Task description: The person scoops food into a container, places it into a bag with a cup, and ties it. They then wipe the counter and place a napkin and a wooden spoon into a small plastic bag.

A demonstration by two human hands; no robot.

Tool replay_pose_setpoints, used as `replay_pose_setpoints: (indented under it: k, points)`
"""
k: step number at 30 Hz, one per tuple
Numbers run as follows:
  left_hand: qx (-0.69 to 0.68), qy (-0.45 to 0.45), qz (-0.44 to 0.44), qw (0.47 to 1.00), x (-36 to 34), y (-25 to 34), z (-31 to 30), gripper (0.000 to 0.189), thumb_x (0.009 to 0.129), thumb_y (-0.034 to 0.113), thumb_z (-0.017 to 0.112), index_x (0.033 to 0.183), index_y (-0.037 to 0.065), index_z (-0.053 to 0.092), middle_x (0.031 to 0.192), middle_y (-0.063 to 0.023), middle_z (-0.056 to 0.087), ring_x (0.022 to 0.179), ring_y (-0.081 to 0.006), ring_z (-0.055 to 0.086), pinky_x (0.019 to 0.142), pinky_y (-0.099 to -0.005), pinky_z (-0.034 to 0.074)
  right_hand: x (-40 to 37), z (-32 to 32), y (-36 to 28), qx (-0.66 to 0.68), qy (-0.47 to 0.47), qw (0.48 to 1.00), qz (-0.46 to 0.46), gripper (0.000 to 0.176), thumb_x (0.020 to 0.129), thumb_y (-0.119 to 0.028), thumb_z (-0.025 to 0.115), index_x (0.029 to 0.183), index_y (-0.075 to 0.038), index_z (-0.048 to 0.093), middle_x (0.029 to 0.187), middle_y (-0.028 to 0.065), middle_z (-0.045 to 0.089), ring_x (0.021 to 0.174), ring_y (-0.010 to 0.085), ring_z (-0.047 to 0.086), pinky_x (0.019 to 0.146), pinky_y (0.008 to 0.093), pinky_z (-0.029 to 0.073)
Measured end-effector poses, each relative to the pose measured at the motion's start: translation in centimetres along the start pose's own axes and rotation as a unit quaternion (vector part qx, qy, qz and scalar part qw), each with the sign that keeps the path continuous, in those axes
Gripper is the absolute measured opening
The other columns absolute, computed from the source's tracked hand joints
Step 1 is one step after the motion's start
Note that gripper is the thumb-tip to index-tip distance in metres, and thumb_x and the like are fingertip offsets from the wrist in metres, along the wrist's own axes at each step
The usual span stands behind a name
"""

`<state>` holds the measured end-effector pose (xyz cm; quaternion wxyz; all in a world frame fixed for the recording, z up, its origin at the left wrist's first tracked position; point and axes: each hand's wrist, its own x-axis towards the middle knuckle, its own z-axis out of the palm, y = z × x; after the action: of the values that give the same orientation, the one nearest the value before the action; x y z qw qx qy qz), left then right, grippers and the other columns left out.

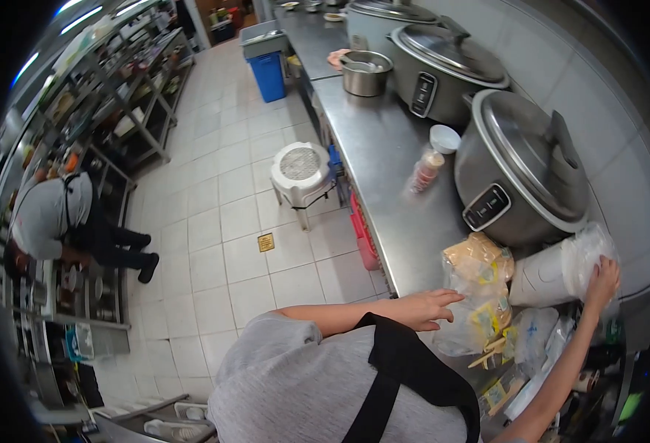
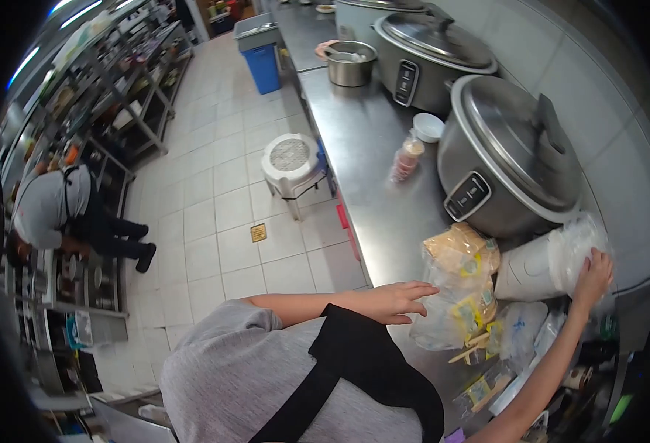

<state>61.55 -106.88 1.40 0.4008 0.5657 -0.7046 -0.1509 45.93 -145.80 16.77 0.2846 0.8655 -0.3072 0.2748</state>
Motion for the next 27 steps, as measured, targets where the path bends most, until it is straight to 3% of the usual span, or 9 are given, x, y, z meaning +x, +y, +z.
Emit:
replay_pose_setpoints:
  k: [9,20,25,27]
  points:
    - [0.039,0.030,-0.077,0.996,-3.8,0.6,-1.5,0.028,0.068,0.007,0.065,0.094,0.002,0.057,0.132,-0.0201,0.030,0.124,-0.0339,0.029,0.099,-0.0395,0.033,-0.7,1.4,0.3,-0.050,-0.004,0.999,-0.013,0.030,0.080,-0.015,0.054,0.110,-0.009,0.054,0.103,0.0060,0.052,0.102,0.0236,0.048,0.083,0.0383,0.038]
    - [0.033,0.034,-0.058,0.997,-4.1,0.6,-1.2,0.029,0.066,0.006,0.066,0.093,0.002,0.056,0.132,-0.0194,0.031,0.123,-0.0330,0.030,0.098,-0.0399,0.034,-0.4,1.1,-0.1,-0.097,-0.037,0.994,0.015,0.029,0.083,-0.016,0.052,0.111,-0.011,0.055,0.106,0.0034,0.051,0.102,0.0213,0.048,0.083,0.0387,0.039]
    - [0.032,0.032,-0.049,0.998,-4.0,0.2,-1.3,0.031,0.066,0.006,0.066,0.095,0.003,0.056,0.131,-0.0193,0.032,0.122,-0.0337,0.031,0.098,-0.0404,0.034,-0.9,1.1,0.4,-0.065,-0.002,0.998,-0.013,0.025,0.081,-0.014,0.052,0.105,-0.011,0.057,0.103,0.0046,0.054,0.099,0.0233,0.049,0.081,0.0387,0.039]
    - [0.027,0.036,-0.046,0.998,-3.5,-0.3,-1.2,0.033,0.066,0.006,0.067,0.096,0.003,0.056,0.131,-0.0196,0.032,0.122,-0.0347,0.032,0.098,-0.0405,0.034,-0.9,0.3,-0.2,-0.039,0.031,0.998,-0.023,0.019,0.076,-0.012,0.057,0.095,-0.011,0.059,0.096,0.0055,0.055,0.092,0.0247,0.051,0.077,0.0385,0.040]
